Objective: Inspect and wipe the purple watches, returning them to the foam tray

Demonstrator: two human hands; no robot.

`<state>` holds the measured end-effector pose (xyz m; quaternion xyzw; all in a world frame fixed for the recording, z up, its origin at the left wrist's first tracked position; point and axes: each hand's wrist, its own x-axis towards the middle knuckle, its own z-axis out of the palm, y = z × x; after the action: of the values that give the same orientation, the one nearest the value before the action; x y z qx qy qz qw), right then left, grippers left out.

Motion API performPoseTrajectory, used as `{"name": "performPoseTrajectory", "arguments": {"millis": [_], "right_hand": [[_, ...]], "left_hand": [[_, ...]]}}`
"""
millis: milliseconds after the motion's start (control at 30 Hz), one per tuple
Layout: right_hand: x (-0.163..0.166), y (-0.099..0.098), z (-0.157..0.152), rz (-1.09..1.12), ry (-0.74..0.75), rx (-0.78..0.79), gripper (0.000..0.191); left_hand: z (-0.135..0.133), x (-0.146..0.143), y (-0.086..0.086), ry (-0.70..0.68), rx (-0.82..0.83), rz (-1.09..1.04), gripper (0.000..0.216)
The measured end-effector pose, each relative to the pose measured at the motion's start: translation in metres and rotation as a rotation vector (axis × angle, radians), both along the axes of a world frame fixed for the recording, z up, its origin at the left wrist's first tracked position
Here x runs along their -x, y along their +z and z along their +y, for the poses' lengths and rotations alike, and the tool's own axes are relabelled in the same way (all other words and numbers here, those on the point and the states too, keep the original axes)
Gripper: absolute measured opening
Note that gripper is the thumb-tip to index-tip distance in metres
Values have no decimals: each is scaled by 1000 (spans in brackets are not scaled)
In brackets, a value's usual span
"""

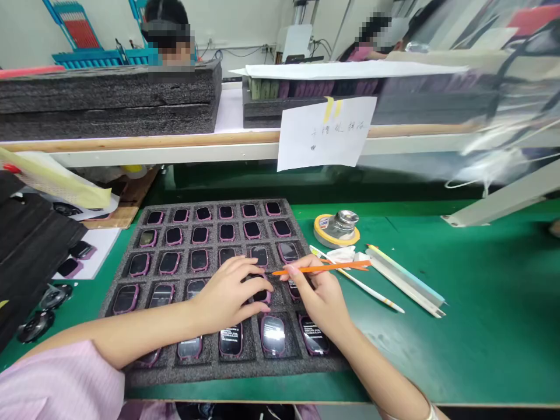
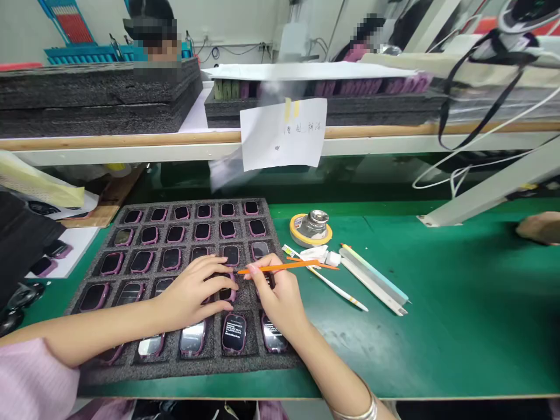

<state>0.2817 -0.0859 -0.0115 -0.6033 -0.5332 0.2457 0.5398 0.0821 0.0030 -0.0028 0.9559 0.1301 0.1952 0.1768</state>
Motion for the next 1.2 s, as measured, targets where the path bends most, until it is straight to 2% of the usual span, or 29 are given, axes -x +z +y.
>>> {"name": "performPoseTrajectory", "arguments": {"millis": [233,400,733,933,1000,1067,1200], "right_hand": [[6,2,-3,-94,113,14,30],[4,0,-2,-115,116,35,28],[0,0,0,-126,173,49,21],[-3,5,0,-77,185,16,17],[-6,5,-1,-37,148,-10,16],[-14,4,-1,37,42,-50,16],[-35,-2,-1,201,-213,-143,22]], "left_hand": [[-2,-2,0,17,131,-38,17],[-2,-4,1,112,282,-10,42],[-2,-6,4,122,335,30,41],[1,-13,25,131,297,202,39],[4,-19,33,113,261,268,45],[6,-29,38,75,217,292,52],[4,-55,27,-62,96,207,51]]}}
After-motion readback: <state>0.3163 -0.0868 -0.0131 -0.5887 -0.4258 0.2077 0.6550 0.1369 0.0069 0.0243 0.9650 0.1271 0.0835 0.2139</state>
